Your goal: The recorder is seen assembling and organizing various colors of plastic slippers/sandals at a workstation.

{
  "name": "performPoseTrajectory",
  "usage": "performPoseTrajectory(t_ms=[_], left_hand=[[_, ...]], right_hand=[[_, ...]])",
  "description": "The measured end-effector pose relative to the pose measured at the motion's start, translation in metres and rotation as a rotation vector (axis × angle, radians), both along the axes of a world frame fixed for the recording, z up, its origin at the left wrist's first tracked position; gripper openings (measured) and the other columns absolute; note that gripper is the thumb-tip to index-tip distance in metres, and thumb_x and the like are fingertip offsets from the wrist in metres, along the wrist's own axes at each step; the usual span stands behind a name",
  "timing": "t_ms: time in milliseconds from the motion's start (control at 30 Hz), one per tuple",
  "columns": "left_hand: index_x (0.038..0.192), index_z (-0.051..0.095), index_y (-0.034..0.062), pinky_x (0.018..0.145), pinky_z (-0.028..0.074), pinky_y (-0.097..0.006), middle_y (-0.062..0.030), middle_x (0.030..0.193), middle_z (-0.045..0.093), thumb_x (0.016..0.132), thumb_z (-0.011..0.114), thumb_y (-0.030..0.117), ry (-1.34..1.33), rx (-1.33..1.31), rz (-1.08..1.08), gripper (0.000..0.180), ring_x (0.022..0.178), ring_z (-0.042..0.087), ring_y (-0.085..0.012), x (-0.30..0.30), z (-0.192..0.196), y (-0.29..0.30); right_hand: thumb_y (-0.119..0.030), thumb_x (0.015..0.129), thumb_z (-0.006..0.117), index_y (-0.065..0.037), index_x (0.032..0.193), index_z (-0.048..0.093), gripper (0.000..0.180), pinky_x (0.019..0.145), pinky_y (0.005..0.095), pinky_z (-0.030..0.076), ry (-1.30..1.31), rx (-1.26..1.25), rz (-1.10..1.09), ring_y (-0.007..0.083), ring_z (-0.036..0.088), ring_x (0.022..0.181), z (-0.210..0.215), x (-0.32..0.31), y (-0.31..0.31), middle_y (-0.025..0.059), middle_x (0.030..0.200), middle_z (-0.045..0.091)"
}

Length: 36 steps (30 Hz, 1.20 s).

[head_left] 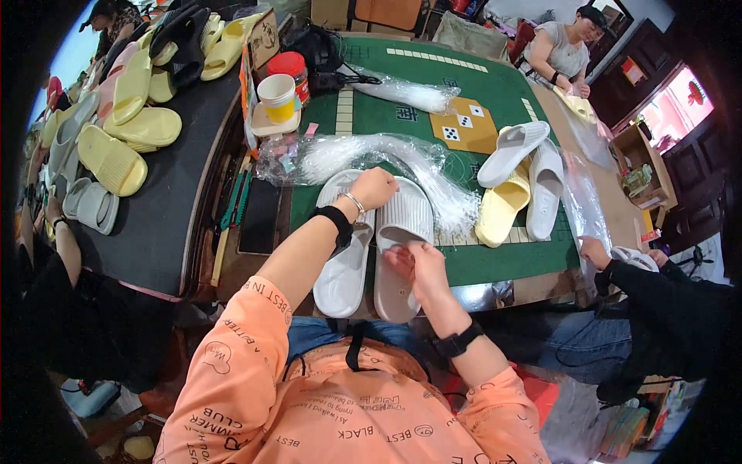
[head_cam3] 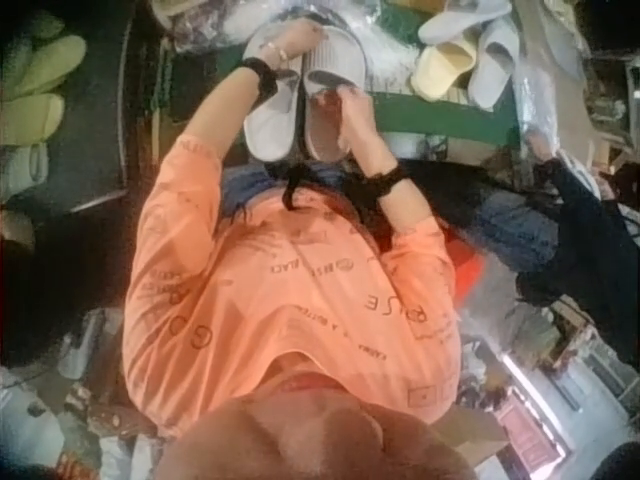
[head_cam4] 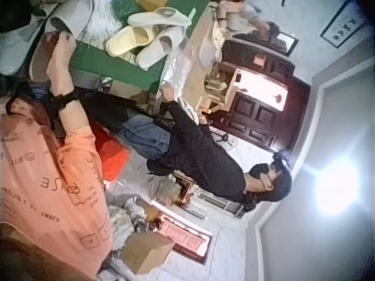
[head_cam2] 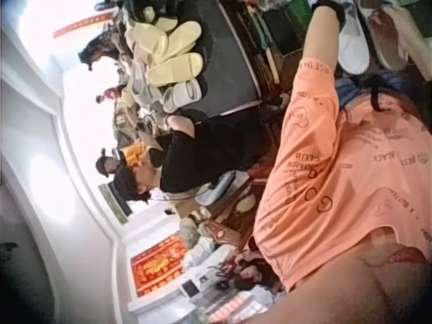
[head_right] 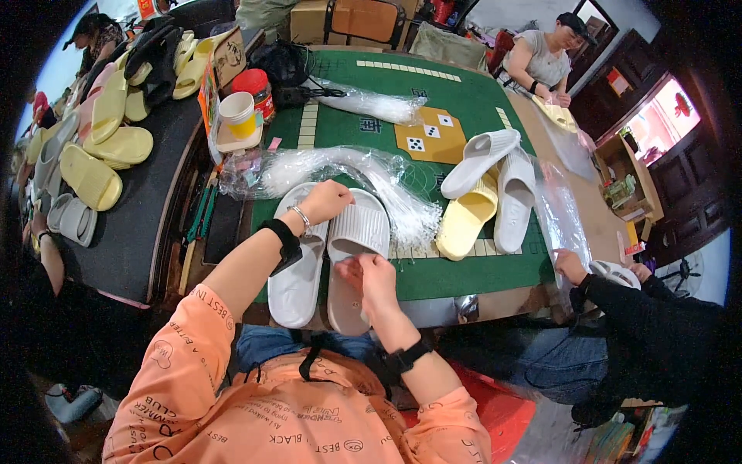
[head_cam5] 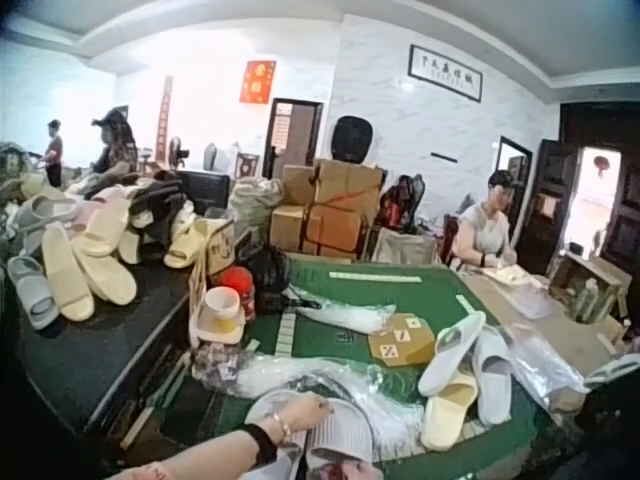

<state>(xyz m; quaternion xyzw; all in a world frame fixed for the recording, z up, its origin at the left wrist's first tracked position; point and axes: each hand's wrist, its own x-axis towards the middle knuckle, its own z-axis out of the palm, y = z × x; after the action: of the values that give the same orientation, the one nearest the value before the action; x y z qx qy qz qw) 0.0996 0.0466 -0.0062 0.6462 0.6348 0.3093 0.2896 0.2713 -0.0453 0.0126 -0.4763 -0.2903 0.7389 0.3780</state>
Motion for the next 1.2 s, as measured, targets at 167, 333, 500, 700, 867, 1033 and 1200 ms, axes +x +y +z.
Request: performPoseTrajectory(t_ms=[167, 333, 500, 700, 867, 1033, 1200], left_hand=[[0.080, 0.067, 0.0139, 0.071, 0.047, -0.036, -0.0143, 0.079, 0.061, 0.072, 0.053, 0.027, -0.027, -0.128, 0.075, 0.021, 0.077, 0.059, -0.0299, -0.009, 0.003, -0.004], [0.069, 0.063, 0.0026, 0.069, 0.047, -0.038, -0.0169, 0.077, 0.061, 0.071, 0.048, 0.022, 0.108, 0.052, -0.145, 0.024, 0.074, 0.059, -0.0318, -0.003, 0.013, -0.009], [0.070, 0.063, 0.0055, 0.064, 0.047, -0.037, -0.0173, 0.072, 0.060, 0.070, 0.053, 0.026, 0.033, -0.072, 0.106, 0.023, 0.069, 0.059, -0.0309, 0.013, -0.012, 0.003], [0.076, 0.065, 0.0053, 0.062, 0.046, -0.031, -0.0108, 0.070, 0.063, 0.073, 0.056, 0.027, -0.199, -0.010, -0.028, 0.024, 0.063, 0.058, -0.0189, -0.003, -0.013, -0.003], [0.089, 0.066, 0.0116, 0.066, 0.046, -0.029, -0.0088, 0.076, 0.064, 0.076, 0.058, 0.024, -0.359, -0.036, -0.032, 0.019, 0.068, 0.057, -0.0119, 0.006, -0.011, 0.005], [0.087, 0.067, 0.0090, 0.056, 0.042, -0.022, 0.0017, 0.071, 0.061, 0.076, 0.061, 0.023, -0.624, -0.026, 0.075, 0.019, 0.061, 0.049, -0.0047, -0.005, -0.024, 0.004], [0.102, 0.059, 0.0021, 0.081, 0.037, -0.022, 0.0007, 0.097, 0.058, 0.085, 0.050, 0.019, -0.876, -0.034, 0.030, 0.026, 0.089, 0.047, -0.0055, -0.018, 0.001, -0.021]], right_hand=[[-0.003, 0.082, 0.048, 0.002, 0.087, 0.053, 0.009, 0.060, 0.0253, 0.052, -0.019, 0.020, -0.028, 0.0180, 0.058, 0.065, 0.000, -0.027, 0.011, 0.0090, 0.075, 0.057], [-0.012, 0.080, 0.047, -0.005, 0.066, 0.054, 0.016, 0.043, 0.0223, 0.036, -0.190, 0.088, -0.195, 0.0104, 0.045, 0.048, -0.036, -0.032, 0.027, 0.0023, 0.055, 0.049], [-0.009, 0.080, 0.042, -0.008, 0.069, 0.044, 0.012, 0.038, 0.0211, 0.029, 0.148, -0.077, -0.175, 0.0097, 0.036, 0.046, -0.025, -0.033, 0.032, 0.0007, 0.058, 0.039], [-0.008, 0.081, 0.040, -0.008, 0.070, 0.044, 0.011, 0.039, 0.0221, 0.028, 0.169, -0.124, 0.004, 0.0107, 0.034, 0.044, -0.036, -0.026, 0.037, 0.0010, 0.055, 0.036], [-0.007, 0.083, 0.040, -0.007, 0.077, 0.047, 0.010, 0.041, 0.0218, 0.030, 0.215, -0.046, -0.030, 0.0103, 0.036, 0.049, -0.046, -0.019, 0.042, 0.0007, 0.060, 0.040], [-0.011, 0.080, 0.053, 0.001, 0.086, 0.057, 0.013, 0.051, 0.0251, 0.040, -0.284, 0.306, 0.298, 0.0113, 0.051, 0.061, 0.005, -0.007, 0.007, 0.0049, 0.072, 0.057], [-0.013, 0.078, 0.056, 0.002, 0.081, 0.059, 0.016, 0.057, 0.0278, 0.043, -0.827, 0.988, 0.136, 0.0150, 0.056, 0.062, 0.066, -0.015, 0.030, 0.0097, 0.068, 0.060]])
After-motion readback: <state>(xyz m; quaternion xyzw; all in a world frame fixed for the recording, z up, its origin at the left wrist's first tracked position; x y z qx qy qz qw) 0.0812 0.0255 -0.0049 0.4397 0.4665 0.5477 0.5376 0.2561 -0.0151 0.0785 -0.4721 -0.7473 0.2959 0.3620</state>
